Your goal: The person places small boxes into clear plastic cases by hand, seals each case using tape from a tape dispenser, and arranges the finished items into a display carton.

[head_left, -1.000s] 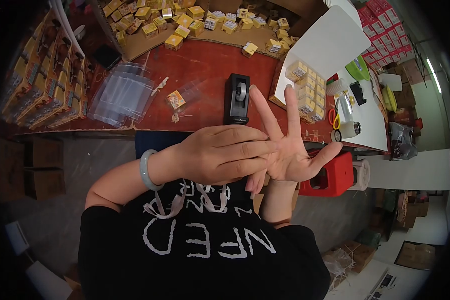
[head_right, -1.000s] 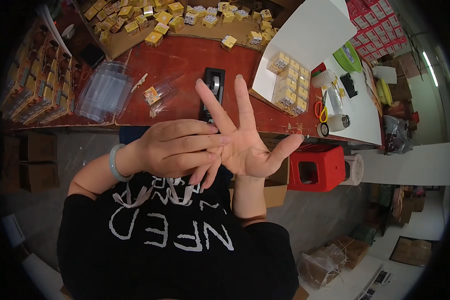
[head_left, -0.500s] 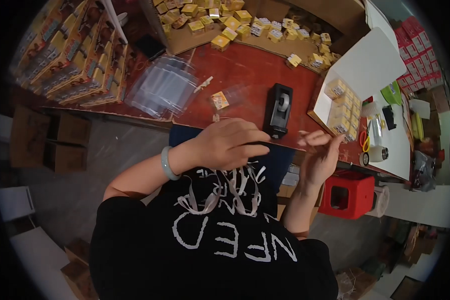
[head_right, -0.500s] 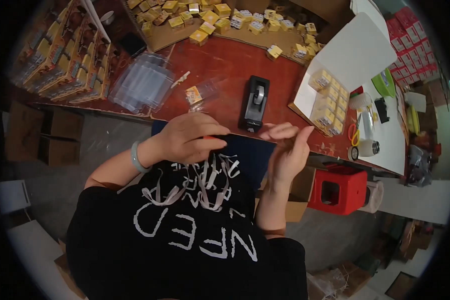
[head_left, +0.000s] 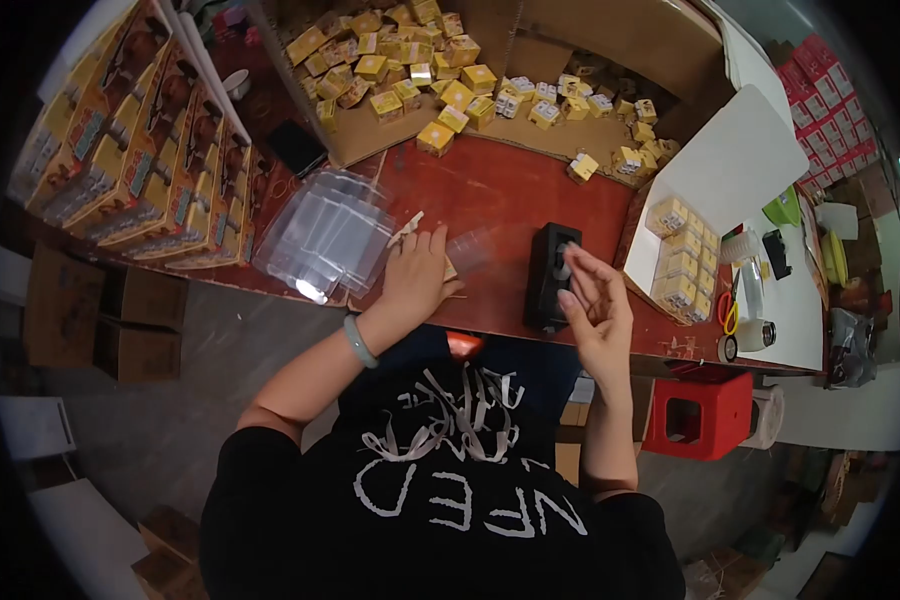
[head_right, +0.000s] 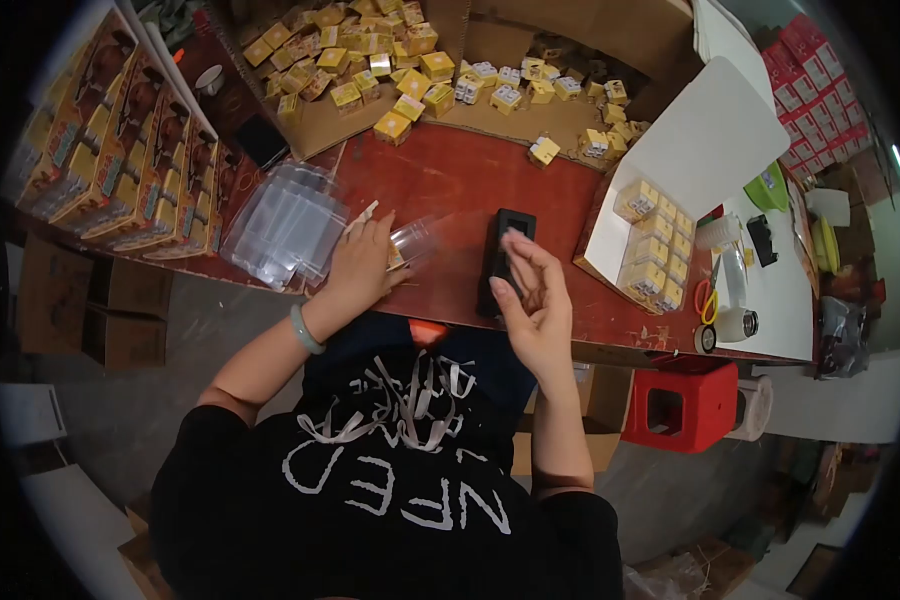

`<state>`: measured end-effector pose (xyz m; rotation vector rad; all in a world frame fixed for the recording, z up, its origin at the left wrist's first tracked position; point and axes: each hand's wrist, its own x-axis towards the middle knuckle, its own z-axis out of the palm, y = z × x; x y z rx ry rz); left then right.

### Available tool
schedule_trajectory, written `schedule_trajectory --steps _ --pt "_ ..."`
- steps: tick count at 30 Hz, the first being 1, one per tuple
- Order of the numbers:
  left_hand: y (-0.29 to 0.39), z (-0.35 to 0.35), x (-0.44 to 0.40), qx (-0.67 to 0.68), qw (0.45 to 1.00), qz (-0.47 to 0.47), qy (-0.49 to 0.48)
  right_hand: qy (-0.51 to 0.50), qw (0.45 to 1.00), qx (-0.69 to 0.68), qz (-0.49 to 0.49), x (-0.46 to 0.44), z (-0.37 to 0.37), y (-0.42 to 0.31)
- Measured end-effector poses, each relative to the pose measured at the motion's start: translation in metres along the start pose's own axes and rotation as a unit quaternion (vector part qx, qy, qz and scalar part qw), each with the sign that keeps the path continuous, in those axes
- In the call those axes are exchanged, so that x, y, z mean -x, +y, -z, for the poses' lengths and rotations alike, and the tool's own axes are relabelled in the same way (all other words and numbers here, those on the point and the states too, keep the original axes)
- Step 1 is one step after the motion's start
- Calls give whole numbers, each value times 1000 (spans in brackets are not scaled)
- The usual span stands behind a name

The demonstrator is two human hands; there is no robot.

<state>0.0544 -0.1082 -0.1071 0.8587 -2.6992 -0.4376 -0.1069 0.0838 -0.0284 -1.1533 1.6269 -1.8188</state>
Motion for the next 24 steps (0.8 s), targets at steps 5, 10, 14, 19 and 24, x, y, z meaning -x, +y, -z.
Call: schedule_trajectory --steps 5,10,14,19,24 --pt "-15 -3 -24 611 784 95 -47 56 993 -19 -99 -5 31 -4" --pt "15 43 -28 729 673 102 -67 -59 989 -45 -129 -23 15 7" --pt "26 54 -27 730 675 72 -74 -80 995 25 -52 -40 -8 2" --pt "36 55 -27 755 647 42 -98 -113 992 -26 -41 -58 -23 -3" --pt "48 41 -30 561 825 6 67 -100 993 -42 -35 -55 -37 17"
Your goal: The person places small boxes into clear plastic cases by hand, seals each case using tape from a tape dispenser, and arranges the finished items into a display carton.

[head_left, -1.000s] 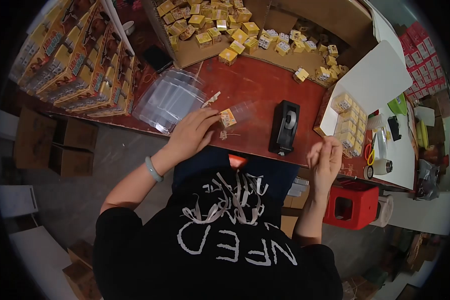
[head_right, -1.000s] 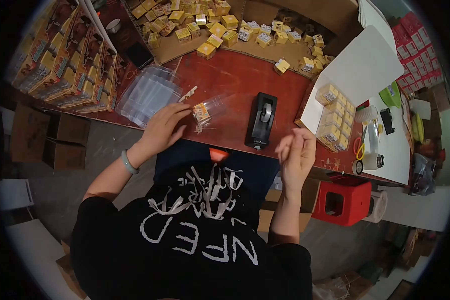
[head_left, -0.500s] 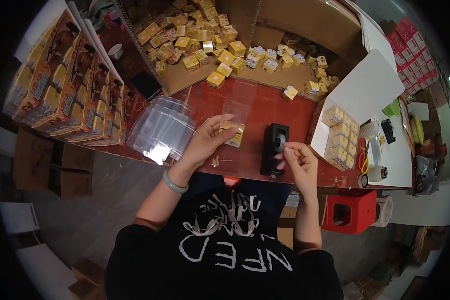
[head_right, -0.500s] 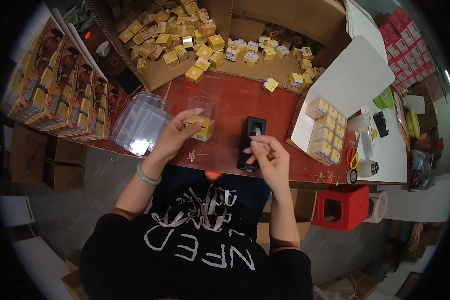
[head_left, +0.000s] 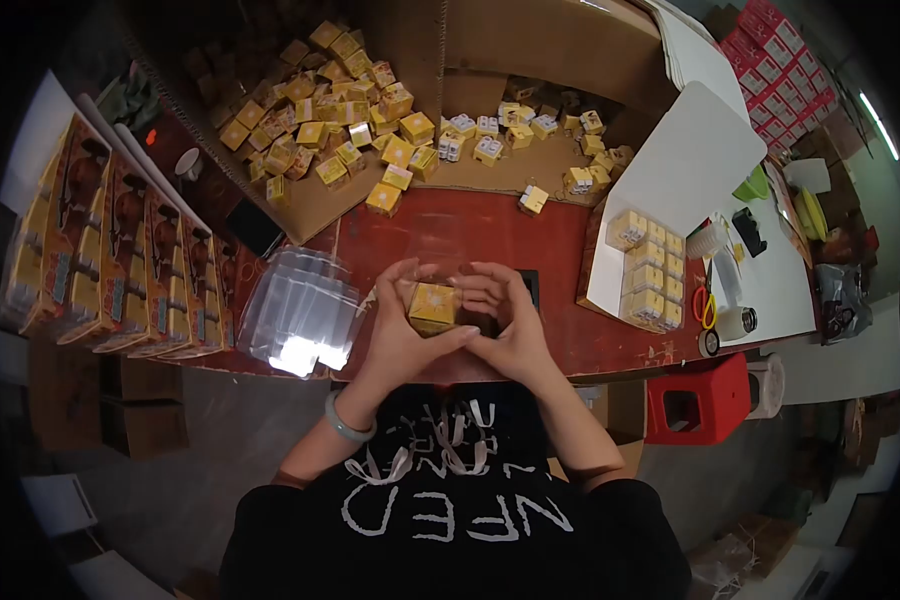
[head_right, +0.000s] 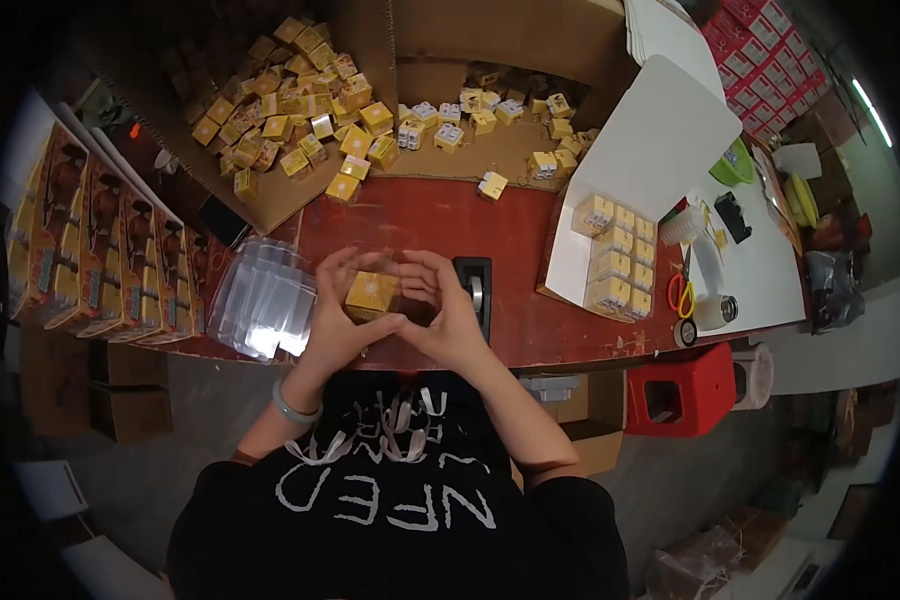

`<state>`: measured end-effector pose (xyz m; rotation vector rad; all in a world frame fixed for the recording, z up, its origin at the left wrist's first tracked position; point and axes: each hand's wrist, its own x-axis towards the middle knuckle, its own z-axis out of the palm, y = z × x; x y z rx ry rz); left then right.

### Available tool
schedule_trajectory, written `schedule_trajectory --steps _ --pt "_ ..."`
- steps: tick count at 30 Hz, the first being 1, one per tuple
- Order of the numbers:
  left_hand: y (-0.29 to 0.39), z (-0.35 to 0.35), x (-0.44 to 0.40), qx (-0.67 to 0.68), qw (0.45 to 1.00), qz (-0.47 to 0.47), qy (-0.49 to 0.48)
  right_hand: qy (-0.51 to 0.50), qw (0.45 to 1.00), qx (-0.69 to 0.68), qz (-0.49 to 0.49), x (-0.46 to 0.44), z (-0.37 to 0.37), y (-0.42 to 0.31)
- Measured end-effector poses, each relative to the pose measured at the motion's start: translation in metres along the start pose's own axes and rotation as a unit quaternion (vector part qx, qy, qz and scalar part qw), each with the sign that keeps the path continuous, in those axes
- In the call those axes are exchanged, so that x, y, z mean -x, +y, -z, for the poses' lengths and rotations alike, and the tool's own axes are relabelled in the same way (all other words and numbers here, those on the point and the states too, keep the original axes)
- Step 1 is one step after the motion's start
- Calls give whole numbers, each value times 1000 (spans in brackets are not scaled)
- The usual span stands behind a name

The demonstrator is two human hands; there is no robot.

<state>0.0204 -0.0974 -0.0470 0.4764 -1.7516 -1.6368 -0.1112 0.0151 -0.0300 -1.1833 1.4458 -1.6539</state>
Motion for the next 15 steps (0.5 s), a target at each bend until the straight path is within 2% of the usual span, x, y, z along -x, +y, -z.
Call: schedule_trajectory --steps 2,3,5,6,7,8,9,10,12,15 --pt "2 -7 -8 -88 996 -17 30 17 999 43 8 -2 -6 6" --pt "-6 -7 -13 -7 999 17 50 0 999 44 -3 -7 0 6" --pt "-19 5 -21 -4 1000 19 23 -37 998 47 -21 -23 19 2" --pt "-22 10 -23 -3 1000 20 10 -27 995 94 -20 -37 36 -9" --pt "-16 12 -25 -37 999 15 23 28 996 85 -12 -49 58 11" --pt "-21 17 -26 -18 999 40 20 58 981 185 28 -66 82 20" --pt "-29 23 -25 1 998 66 17 54 909 400 106 -82 111 35" --pt "-35 26 -23 19 995 95 15 32 852 513 104 -97 126 44" --pt "-37 26 -21 2 996 85 15 35 779 626 19 -117 150 89" --pt "-31 23 -21 -45 998 42 27 74 776 626 -16 -142 150 93"
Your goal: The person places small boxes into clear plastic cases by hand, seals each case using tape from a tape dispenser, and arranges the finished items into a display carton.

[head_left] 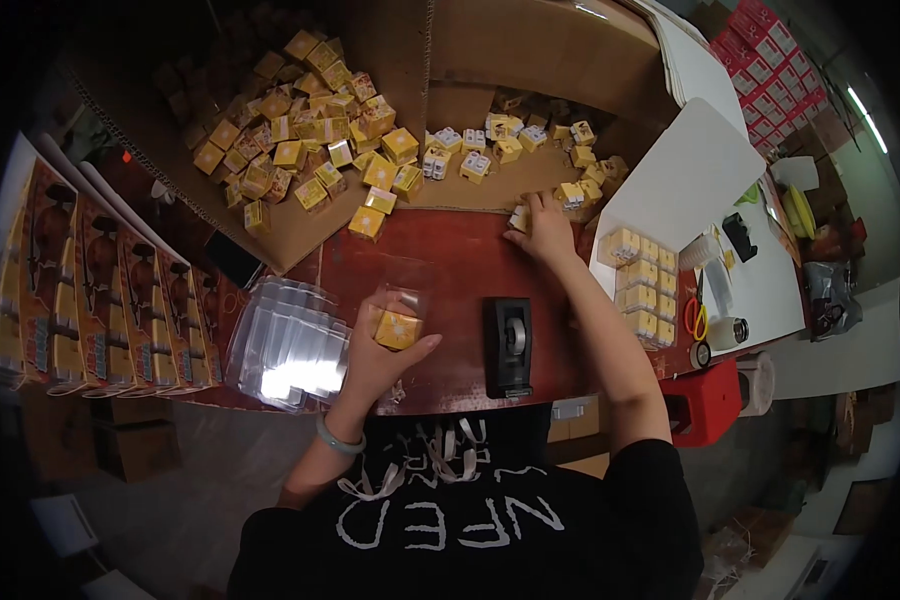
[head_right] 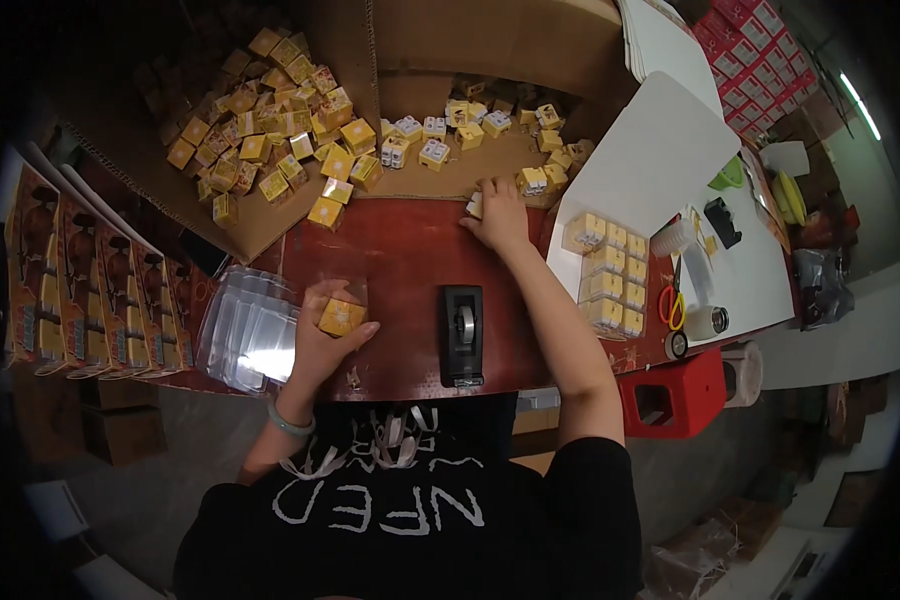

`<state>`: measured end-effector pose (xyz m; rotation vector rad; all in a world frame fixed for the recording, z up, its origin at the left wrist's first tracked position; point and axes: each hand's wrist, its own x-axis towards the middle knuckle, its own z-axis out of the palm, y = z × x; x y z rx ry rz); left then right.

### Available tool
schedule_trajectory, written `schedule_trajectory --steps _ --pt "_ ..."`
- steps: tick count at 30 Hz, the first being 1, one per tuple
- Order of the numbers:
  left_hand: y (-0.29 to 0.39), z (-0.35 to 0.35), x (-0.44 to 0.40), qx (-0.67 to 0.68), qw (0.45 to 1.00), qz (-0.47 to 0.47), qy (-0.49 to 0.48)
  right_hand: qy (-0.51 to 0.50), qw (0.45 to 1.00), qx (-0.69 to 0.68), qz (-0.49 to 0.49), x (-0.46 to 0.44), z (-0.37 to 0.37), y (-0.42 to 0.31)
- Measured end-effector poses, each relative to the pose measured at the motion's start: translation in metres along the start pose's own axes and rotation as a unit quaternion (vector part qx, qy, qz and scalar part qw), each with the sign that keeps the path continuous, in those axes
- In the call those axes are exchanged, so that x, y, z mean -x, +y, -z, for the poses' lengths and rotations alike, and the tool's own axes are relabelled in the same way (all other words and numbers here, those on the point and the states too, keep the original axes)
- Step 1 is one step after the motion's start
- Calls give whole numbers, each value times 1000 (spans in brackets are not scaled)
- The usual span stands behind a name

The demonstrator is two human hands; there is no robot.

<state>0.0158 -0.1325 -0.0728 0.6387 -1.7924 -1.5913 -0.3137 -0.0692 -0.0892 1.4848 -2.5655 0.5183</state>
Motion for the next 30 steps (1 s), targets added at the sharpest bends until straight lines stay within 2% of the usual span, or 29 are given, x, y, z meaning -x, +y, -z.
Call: schedule_trajectory --steps 3,6,7,8,9,10,12,13,15,16,17,21,23,25,26,30 --pt "8 1 2 -20 1000 -3 9 -99 994 47 -7 -11 -19 4" --pt "1 8 2 -5 1000 7 20 -77 988 -134 19 0 -14 8" --pt "-2 11 3 3 1000 11 25 -113 948 -298 -21 6 -13 10" --pt "-5 12 4 7 1000 9 26 -146 878 -451 -61 12 -12 11" --pt "-7 12 4 10 1000 6 27 -174 781 -591 -101 18 -11 10" --pt "-8 12 4 14 1000 5 27 -167 763 -617 -97 24 -12 9" --pt "-4 11 6 -21 999 -4 25 -103 882 -460 9 33 -7 0" --pt "-3 10 6 -38 999 -10 25 -69 924 -371 64 36 1 -9" --pt "-5 10 9 -24 999 -15 26 -31 961 -239 137 41 22 -27" --pt "-7 11 11 -17 999 -17 28 -12 970 -172 174 43 36 -40" --pt "-7 12 13 -8 999 -8 33 -39 957 -255 130 48 53 -61" --pt "-6 18 26 0 999 1 51 -38 898 -415 139 75 52 -90" --pt "-5 22 34 -14 998 -13 59 -25 923 -351 154 99 52 -107" --pt "-1 25 42 -33 997 -31 68 -55 933 -337 111 131 42 -130" --pt "2 26 48 -26 997 -11 70 -63 938 -328 92 148 32 -141" --pt "0 28 68 -17 996 -27 81 18 953 -297 61 207 -25 -168"
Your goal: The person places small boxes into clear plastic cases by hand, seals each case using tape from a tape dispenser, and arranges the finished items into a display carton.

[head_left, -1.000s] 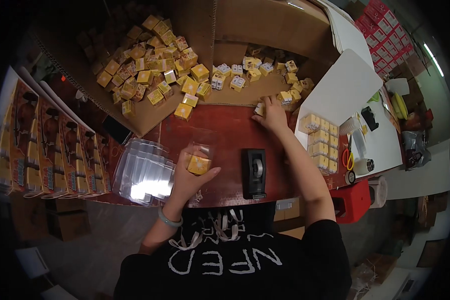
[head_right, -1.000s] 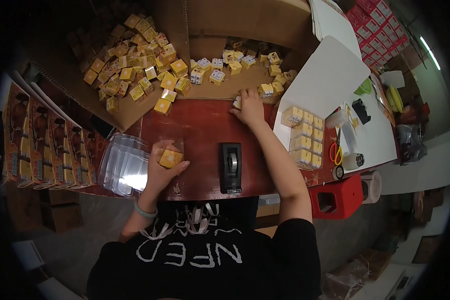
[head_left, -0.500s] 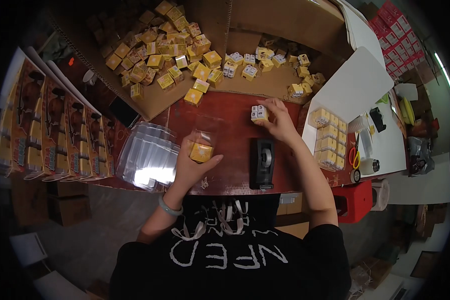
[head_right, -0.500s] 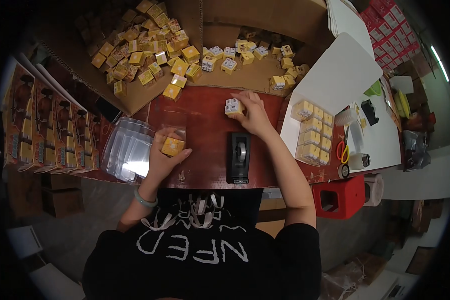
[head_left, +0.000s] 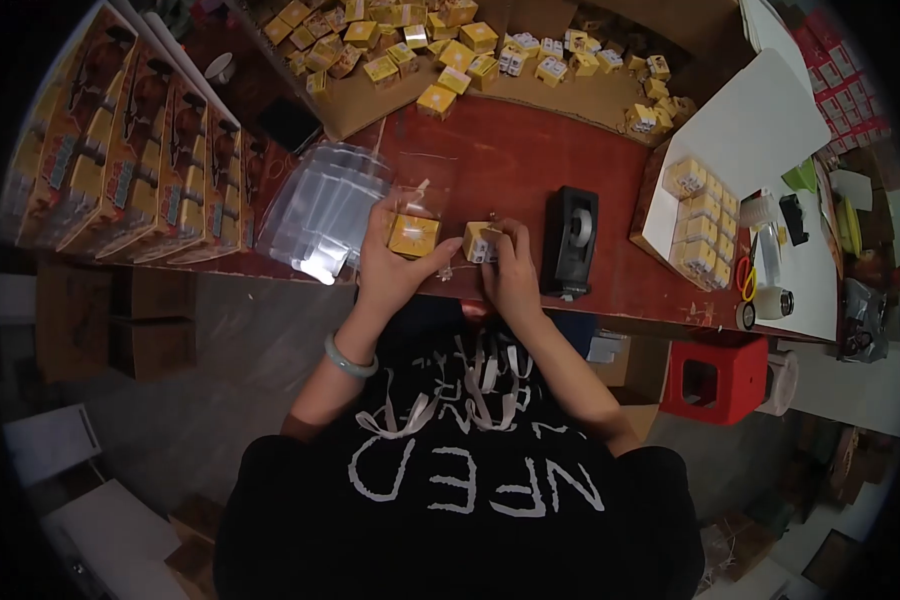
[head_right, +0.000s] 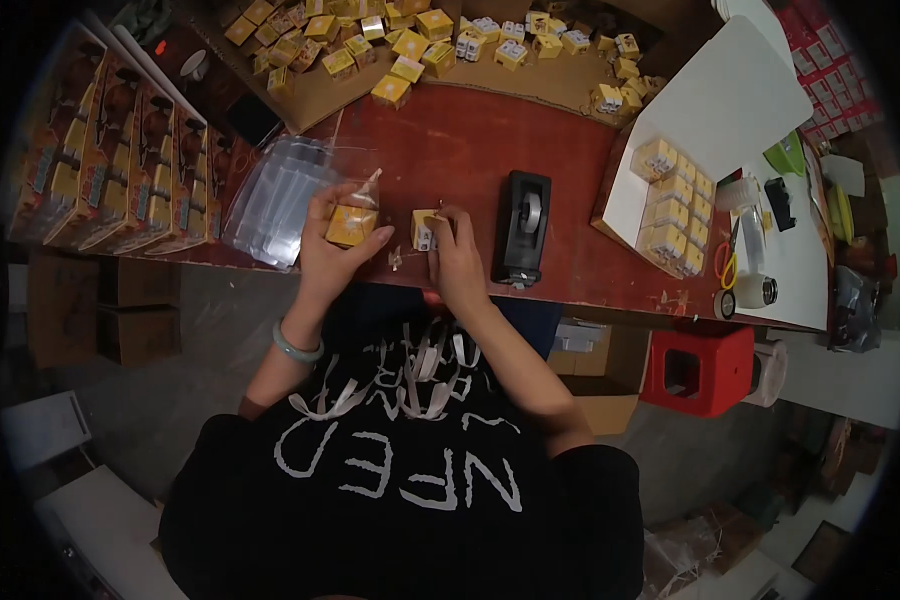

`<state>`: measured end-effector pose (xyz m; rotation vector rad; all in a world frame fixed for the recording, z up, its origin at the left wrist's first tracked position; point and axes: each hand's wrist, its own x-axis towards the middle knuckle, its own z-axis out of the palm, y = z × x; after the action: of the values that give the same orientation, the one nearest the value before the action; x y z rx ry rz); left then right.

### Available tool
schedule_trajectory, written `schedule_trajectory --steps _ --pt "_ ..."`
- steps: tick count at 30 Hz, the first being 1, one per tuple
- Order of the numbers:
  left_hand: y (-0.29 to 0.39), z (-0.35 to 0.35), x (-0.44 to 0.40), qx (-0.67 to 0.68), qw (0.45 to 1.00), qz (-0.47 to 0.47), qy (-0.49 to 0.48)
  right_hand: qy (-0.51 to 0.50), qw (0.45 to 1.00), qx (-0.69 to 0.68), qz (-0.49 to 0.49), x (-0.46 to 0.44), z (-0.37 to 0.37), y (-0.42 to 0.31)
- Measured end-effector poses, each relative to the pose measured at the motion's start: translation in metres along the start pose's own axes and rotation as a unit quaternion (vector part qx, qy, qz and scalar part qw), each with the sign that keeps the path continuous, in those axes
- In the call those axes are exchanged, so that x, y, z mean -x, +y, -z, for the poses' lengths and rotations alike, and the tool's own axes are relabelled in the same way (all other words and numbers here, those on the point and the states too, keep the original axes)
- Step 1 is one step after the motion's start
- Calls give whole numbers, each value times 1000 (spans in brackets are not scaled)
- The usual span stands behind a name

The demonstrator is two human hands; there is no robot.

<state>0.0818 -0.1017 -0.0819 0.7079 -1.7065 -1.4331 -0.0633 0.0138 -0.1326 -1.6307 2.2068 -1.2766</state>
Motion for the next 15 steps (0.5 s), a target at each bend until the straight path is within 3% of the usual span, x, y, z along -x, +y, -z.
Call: schedule_trajectory --steps 6,9,12,15 --pt "-4 3 29 -4 1000 12 -5 50 994 60 83 39 -5 -9" --pt "-5 2 38 -13 1000 3 7 60 998 -8 33 33 -13 -5" --pt "-5 6 42 -50 998 -10 28 5 994 -113 2 14 -9 -1" --pt "-3 11 44 -78 995 -14 53 22 997 -38 56 3 3 1"
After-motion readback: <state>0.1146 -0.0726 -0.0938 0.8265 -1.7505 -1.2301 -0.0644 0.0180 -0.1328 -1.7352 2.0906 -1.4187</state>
